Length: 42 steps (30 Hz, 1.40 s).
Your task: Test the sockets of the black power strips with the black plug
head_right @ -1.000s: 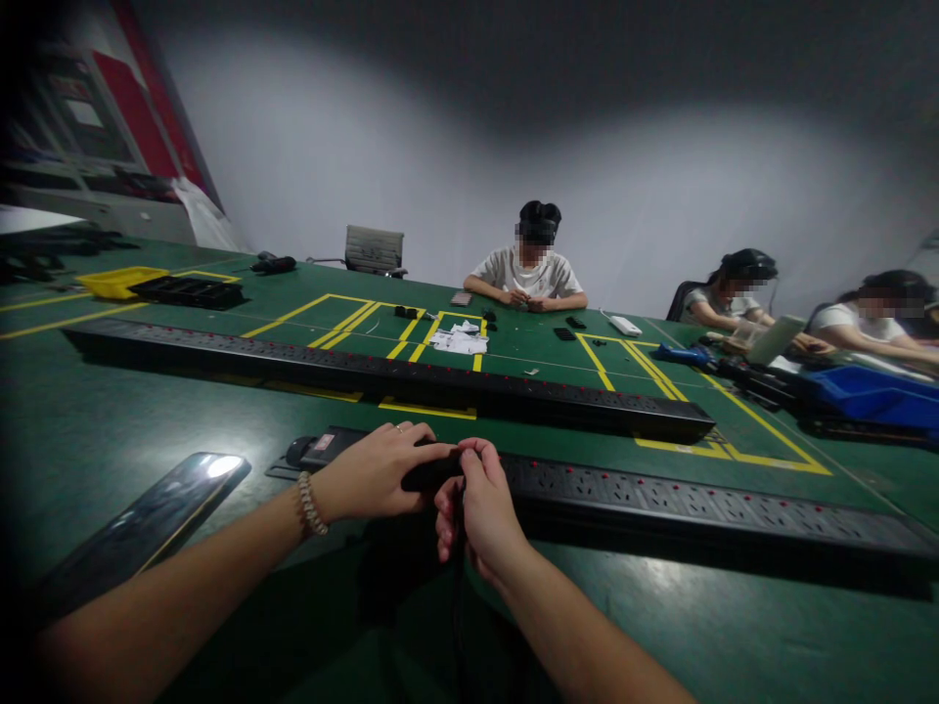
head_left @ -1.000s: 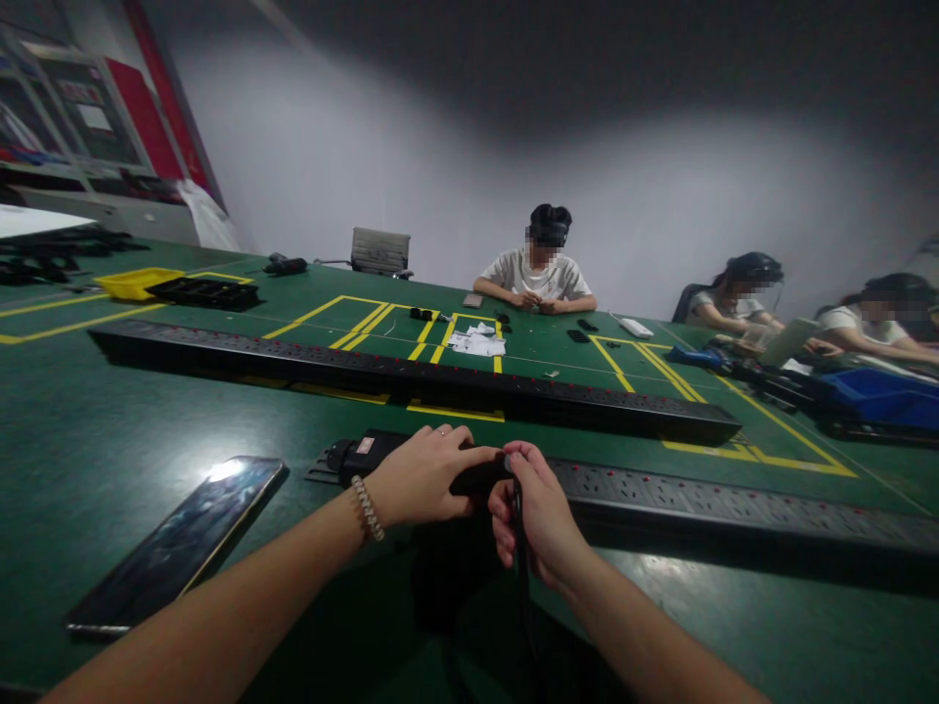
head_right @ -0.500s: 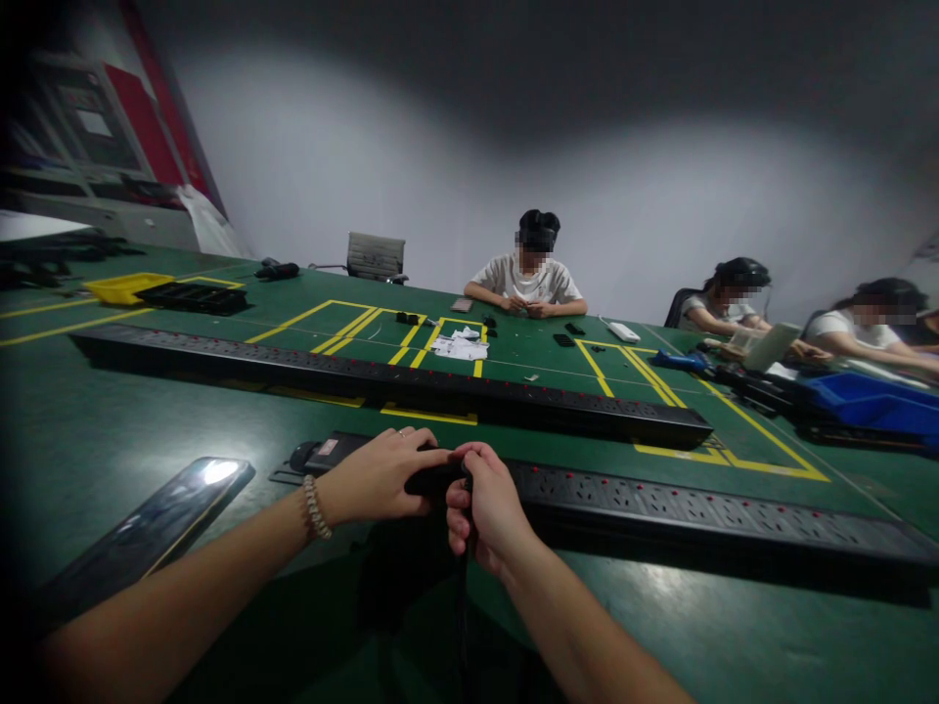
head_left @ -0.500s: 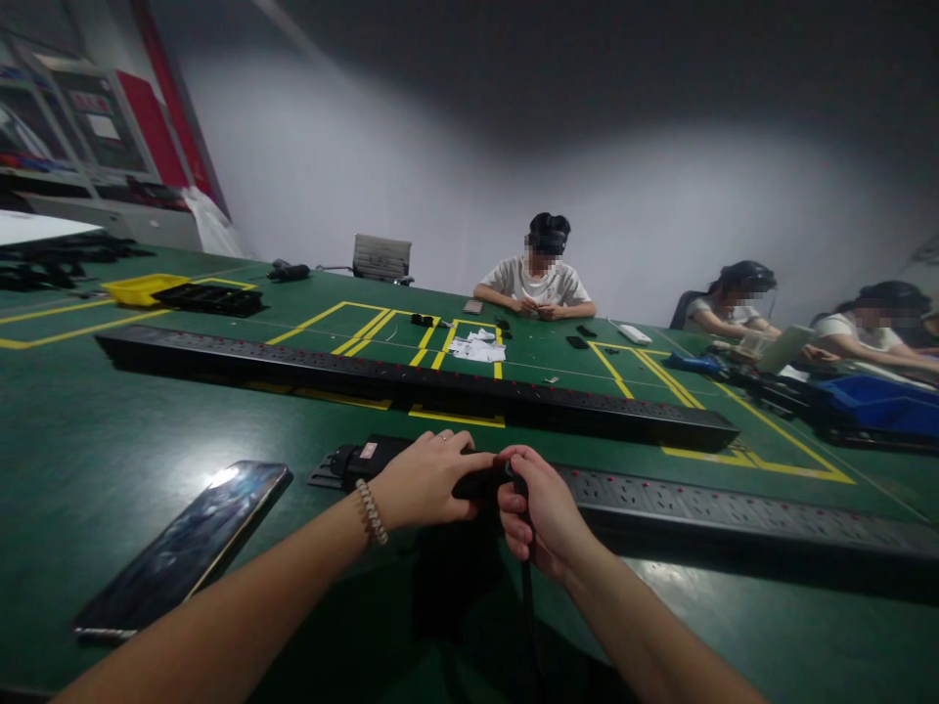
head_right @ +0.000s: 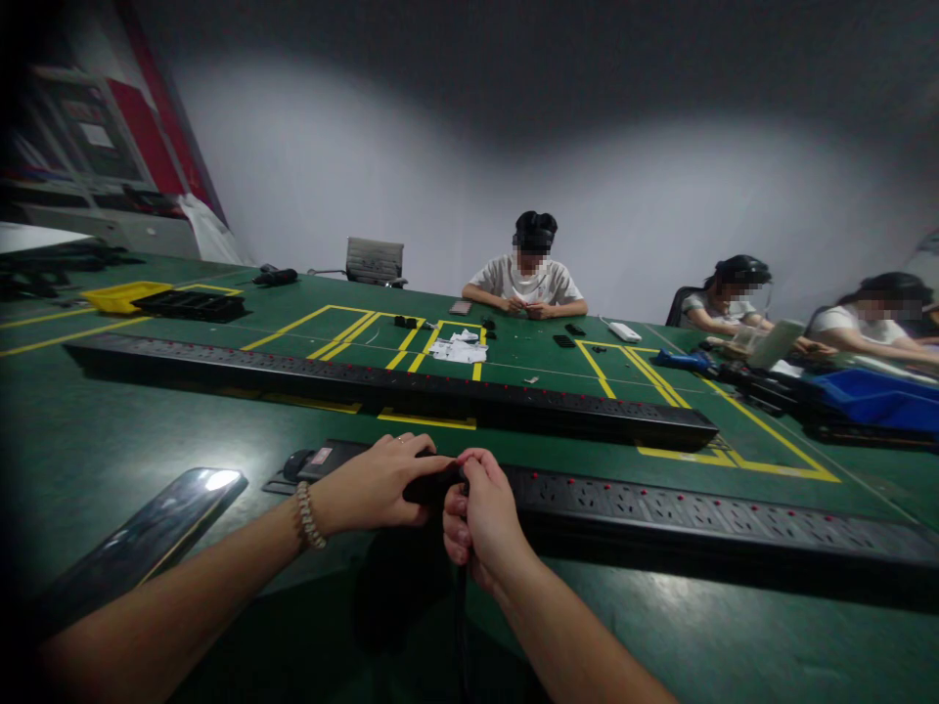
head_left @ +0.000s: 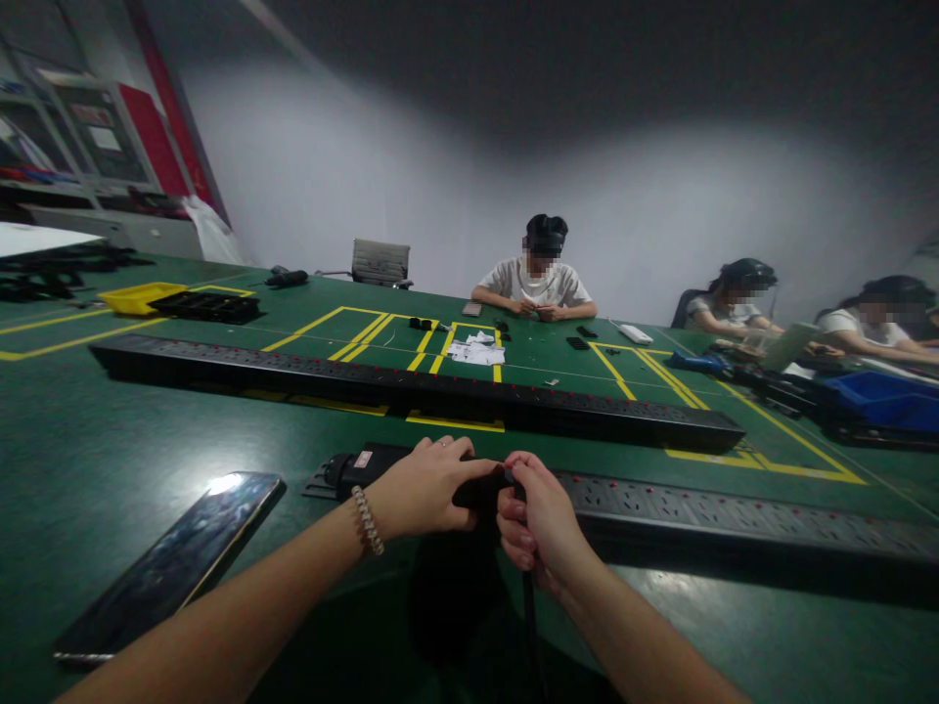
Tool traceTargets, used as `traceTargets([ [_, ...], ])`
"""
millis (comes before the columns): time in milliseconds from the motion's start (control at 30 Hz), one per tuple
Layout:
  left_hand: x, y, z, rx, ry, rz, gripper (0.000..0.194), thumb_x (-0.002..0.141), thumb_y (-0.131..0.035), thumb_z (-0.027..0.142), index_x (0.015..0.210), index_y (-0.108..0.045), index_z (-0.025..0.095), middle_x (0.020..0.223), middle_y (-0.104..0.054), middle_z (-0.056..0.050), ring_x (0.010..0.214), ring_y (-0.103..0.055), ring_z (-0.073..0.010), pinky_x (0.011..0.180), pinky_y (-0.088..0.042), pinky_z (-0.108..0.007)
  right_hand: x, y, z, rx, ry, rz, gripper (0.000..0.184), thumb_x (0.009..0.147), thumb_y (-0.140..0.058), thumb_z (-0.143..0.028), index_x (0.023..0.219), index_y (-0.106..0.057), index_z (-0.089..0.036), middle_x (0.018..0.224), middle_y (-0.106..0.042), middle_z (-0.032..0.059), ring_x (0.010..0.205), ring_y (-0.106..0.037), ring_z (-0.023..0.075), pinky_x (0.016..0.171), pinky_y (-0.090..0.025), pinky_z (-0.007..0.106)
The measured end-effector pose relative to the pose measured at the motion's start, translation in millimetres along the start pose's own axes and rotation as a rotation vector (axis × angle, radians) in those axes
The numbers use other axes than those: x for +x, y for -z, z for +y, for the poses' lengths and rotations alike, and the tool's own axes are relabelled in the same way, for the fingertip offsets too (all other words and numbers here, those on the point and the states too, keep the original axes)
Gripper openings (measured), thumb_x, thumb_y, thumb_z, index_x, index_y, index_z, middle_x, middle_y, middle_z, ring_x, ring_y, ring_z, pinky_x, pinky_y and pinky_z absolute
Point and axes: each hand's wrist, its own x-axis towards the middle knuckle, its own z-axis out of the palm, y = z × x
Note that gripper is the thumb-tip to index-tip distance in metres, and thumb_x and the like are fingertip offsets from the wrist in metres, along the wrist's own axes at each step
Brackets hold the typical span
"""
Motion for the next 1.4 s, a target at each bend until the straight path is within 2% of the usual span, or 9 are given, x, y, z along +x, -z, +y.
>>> traceTargets([
  [100, 0, -1.3, -1, 0.004, -0.008, 0.017, 0.065, 0.079, -0.074, 0.042, 0.14, -0.052, 0.038, 0.114, -0.059, -0.006, 0.103, -0.059, -0.0289, 0.087, -0.045, -0.041, -10, -7, -9, -0.003, 0.073, -0.014, 0.028, 0.084, -0.062, -0.045, 0.095, -0.041, -0.03, 0.048, -0.035, -0.0164, 0.028, -0.022, 0.0042, 0.025, -0.024, 0.012],
  [200, -1, -2.8, -2, 0.016, -0.019, 0.04, 0.064, 0.082, -0.072, 0.045, 0.142, -0.049, 0.042, 0.114, -0.058, -0.005, 0.101, -0.059, -0.0282, 0.086, -0.045, -0.041, -25, -11, -28, 0.014, 0.243, -0.092, 0.025, 0.089, -0.059, -0.047, 0.099, -0.043, -0.031, 0.05, -0.038, -0.0155, 0.027, -0.023, 0.0042, 0.024, -0.027, 0.013],
  [300, -2, -4.3, -1, 0.039, -0.022, 0.051, 0.067, 0.082, -0.073, 0.05, 0.144, -0.048, 0.043, 0.114, -0.058, -0.006, 0.1, -0.059, -0.0278, 0.086, -0.045, -0.04, -32, -6, -42, 0.05, 0.306, -0.095, 0.02, 0.092, -0.058, -0.043, 0.099, -0.043, -0.032, 0.049, -0.037, -0.0154, 0.027, -0.02, 0.0038, 0.023, -0.026, 0.012],
  [600, 0, -7.5, -6, 0.143, -0.049, 0.069, 0.066, 0.088, -0.06, 0.067, 0.147, -0.043, 0.045, 0.111, -0.059, -0.006, 0.096, -0.06, -0.027, 0.082, -0.046, -0.038, -17, 22, -23, 0.051, 0.136, -0.044, 0.021, 0.089, -0.06, -0.038, 0.1, -0.043, -0.032, 0.049, -0.036, -0.0147, 0.031, -0.018, 0.0046, 0.024, -0.025, 0.012],
  [767, -6, 2.4, -30, 0.108, -0.053, 0.061, 0.064, 0.088, -0.06, 0.068, 0.146, -0.047, 0.043, 0.109, -0.06, -0.007, 0.094, -0.061, -0.0256, 0.082, -0.047, -0.037, -16, 28, -24, 0.078, 0.13, -0.03, 0.021, 0.089, -0.061, -0.037, 0.1, -0.044, -0.032, 0.05, -0.036, -0.0145, 0.033, -0.016, 0.0044, 0.025, -0.024, 0.011],
  [933, -16, 11.4, -51, 0.054, 0.004, 0.044, 0.067, 0.084, -0.068, 0.06, 0.145, -0.05, 0.039, 0.108, -0.062, -0.006, 0.093, -0.063, -0.0253, 0.083, -0.048, -0.036, -10, 31, -27, 0.123, 0.117, -0.064, 0.018, 0.089, -0.059, -0.036, 0.099, -0.045, -0.032, 0.051, -0.035, -0.0143, 0.033, -0.015, 0.0043, 0.026, -0.023, 0.011],
  [1033, -15, 9.6, -46, 0.031, 0.012, 0.058, 0.071, 0.083, -0.068, 0.058, 0.147, -0.047, 0.036, 0.11, -0.064, -0.006, 0.095, -0.063, -0.0259, 0.085, -0.048, -0.038, -6, 30, -28, 0.152, 0.099, -0.114, 0.016, 0.09, -0.057, -0.033, 0.099, -0.044, -0.032, 0.052, -0.035, -0.0136, 0.034, -0.015, 0.0043, 0.027, -0.025, 0.011],
  [1167, -5, -0.1, -25, 0.031, -0.023, 0.083, 0.069, 0.086, -0.065, 0.059, 0.148, -0.044, 0.036, 0.116, -0.063, -0.007, 0.102, -0.062, -0.0277, 0.089, -0.046, -0.041, -2, 26, -25, 0.154, 0.058, -0.177, 0.016, 0.091, -0.055, -0.033, 0.101, -0.043, -0.032, 0.054, -0.036, -0.0131, 0.035, -0.015, 0.0043, 0.027, -0.026, 0.011],
  [1400, 4, -10.7, -6, 0.08, 0.005, 0.13, 0.065, 0.087, -0.068, 0.05, 0.147, -0.045, 0.039, 0.12, -0.062, -0.007, 0.105, -0.06, -0.0291, 0.089, -0.042, -0.043, 2, 17, -17, 0.11, 0.061, -0.193, 0.017, 0.092, -0.053, -0.031, 0.103, -0.04, -0.032, 0.056, -0.04, -0.0123, 0.036, -0.02, 0.0046, 0.029, -0.029, 0.011],
])
